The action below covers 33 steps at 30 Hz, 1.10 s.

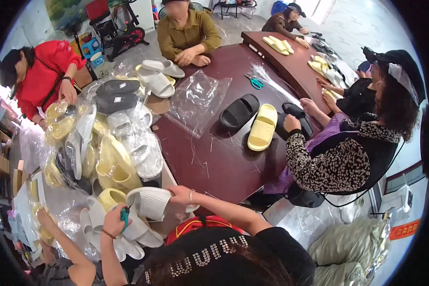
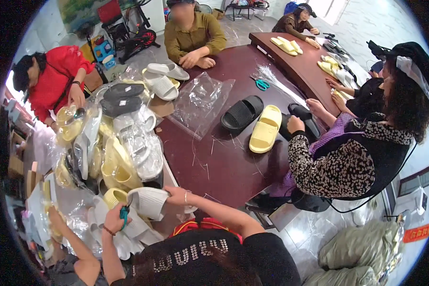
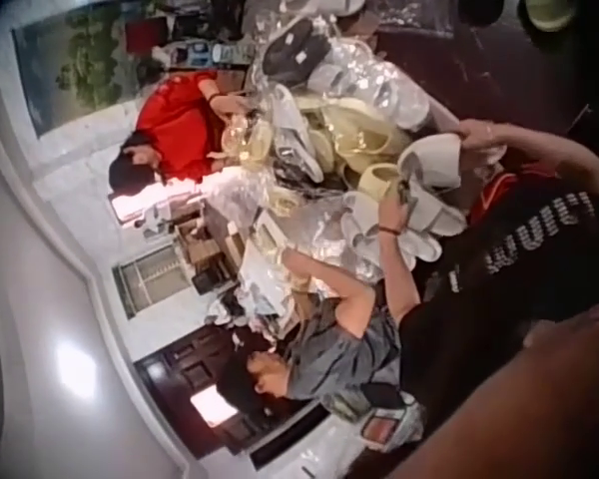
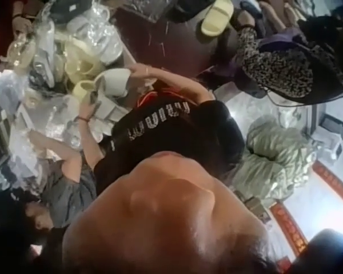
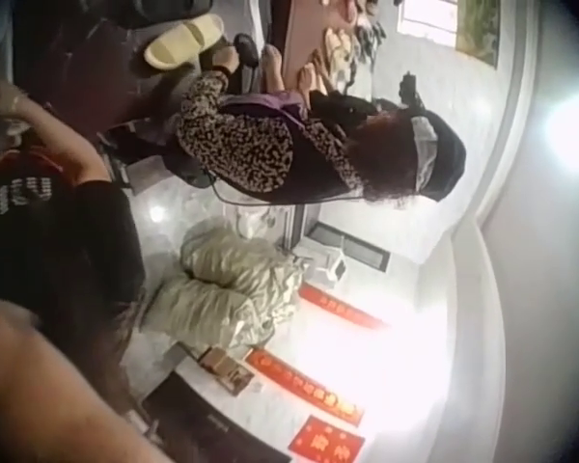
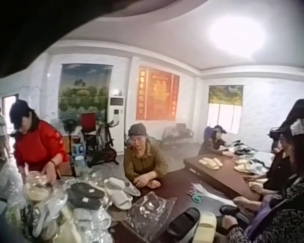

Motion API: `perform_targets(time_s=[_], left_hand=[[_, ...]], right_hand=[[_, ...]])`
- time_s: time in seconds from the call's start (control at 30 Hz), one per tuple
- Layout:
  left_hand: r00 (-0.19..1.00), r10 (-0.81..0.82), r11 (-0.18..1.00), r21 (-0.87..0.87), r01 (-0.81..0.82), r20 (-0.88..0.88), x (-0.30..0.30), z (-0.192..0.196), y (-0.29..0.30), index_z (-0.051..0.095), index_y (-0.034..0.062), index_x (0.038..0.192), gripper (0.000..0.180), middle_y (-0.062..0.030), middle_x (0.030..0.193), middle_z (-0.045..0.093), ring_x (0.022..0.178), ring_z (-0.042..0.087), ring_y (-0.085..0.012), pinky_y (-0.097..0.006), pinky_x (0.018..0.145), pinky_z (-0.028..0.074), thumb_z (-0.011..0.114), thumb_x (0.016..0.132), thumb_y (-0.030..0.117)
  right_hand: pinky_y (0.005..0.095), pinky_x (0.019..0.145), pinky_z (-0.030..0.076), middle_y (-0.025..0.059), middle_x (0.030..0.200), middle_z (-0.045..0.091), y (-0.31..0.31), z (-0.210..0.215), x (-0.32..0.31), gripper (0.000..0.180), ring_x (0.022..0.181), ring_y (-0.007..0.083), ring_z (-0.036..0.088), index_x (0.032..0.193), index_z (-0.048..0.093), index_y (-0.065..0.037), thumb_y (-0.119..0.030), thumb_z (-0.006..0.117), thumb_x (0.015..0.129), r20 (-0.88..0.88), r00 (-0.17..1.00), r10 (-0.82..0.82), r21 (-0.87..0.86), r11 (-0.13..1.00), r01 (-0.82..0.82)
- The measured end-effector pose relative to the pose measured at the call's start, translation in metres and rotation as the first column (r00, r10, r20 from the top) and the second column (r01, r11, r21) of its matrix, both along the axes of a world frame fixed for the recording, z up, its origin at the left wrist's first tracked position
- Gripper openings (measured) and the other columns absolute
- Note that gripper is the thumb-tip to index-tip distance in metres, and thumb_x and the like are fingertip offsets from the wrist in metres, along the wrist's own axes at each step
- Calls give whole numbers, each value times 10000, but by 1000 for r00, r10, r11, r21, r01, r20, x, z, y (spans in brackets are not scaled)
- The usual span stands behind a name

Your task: Trim excess rubber material and flash from manufactured slippers using scissors.

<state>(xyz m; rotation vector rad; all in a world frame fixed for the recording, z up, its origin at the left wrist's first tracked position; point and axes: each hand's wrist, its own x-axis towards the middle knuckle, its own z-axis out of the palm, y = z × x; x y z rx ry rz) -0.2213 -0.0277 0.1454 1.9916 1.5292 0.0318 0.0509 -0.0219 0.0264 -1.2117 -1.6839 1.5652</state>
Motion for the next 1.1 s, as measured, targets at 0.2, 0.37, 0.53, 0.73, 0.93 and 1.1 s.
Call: perform_targets(time_s=[0.2, 0.37, 0.53, 0.73, 0.93, 1.1], left_hand=[[974, -79, 989, 138, 50, 211, 37, 18, 22, 497, 71, 1023, 492, -122, 866, 582, 780, 573, -281, -335, 676, 451, 709, 582, 121], [829, 113, 989, 16, -145, 547, 60, -4, 38, 480, 17, 1055, 504, -84, 873, 566, 781, 560, -191, -289, 686, 441, 691, 606, 105], [759, 148, 977, 24, -210, 634, 138, -79, 47, 470, 3, 1094, 518, -116, 924, 567, 843, 549, -189, -286, 743, 427, 682, 634, 111], [817, -130, 938, 337, -83, 562, 189, -146, 65, 480, 98, 1122, 499, -124, 1106, 519, 1008, 505, -287, -351, 846, 402, 655, 656, 116], [811, -75, 996, 82, 33, 580, 228, -130, 128, 470, 33, 1117, 523, -82, 905, 569, 831, 537, -147, -270, 756, 427, 684, 645, 107], [712, -128, 990, 53, 127, 691, 241, -155, 127, 461, 7, 1124, 556, -68, 995, 529, 942, 486, -152, -290, 848, 390, 698, 631, 108]], right_hand=[[288, 766, 414, 97, 925, 568, -1, 10, 48, 309, 870, 177, 529, 1014, 507, -13, -141, 531, 734, -202, 965, -165, -88, 985, 150], [275, 733, 424, 43, 900, 562, -26, 8, 66, 304, 816, 137, 521, 1031, 515, -25, -83, 525, 732, -298, 848, -438, -245, 894, 376], [299, 736, 441, 59, 931, 570, -52, -51, 112, 319, 839, 159, 539, 1065, 505, -32, -93, 529, 753, -302, 668, -680, -459, 718, 524], [344, 726, 454, 93, 963, 584, -58, -74, 146, 307, 864, 192, 548, 1047, 542, -29, -167, 498, 777, -98, 696, -712, -492, 642, 588], [301, 670, 468, 80, 873, 582, -9, -84, 208, 244, 766, 168, 557, 953, 529, -22, 10, 453, 724, -176, 575, -799, -193, 601, 775], [278, 676, 438, 70, 819, 596, -21, -79, 209, 211, 739, 145, 530, 897, 566, -2, 5, 495, 699, 140, 509, -849, 29, 517, 855]])
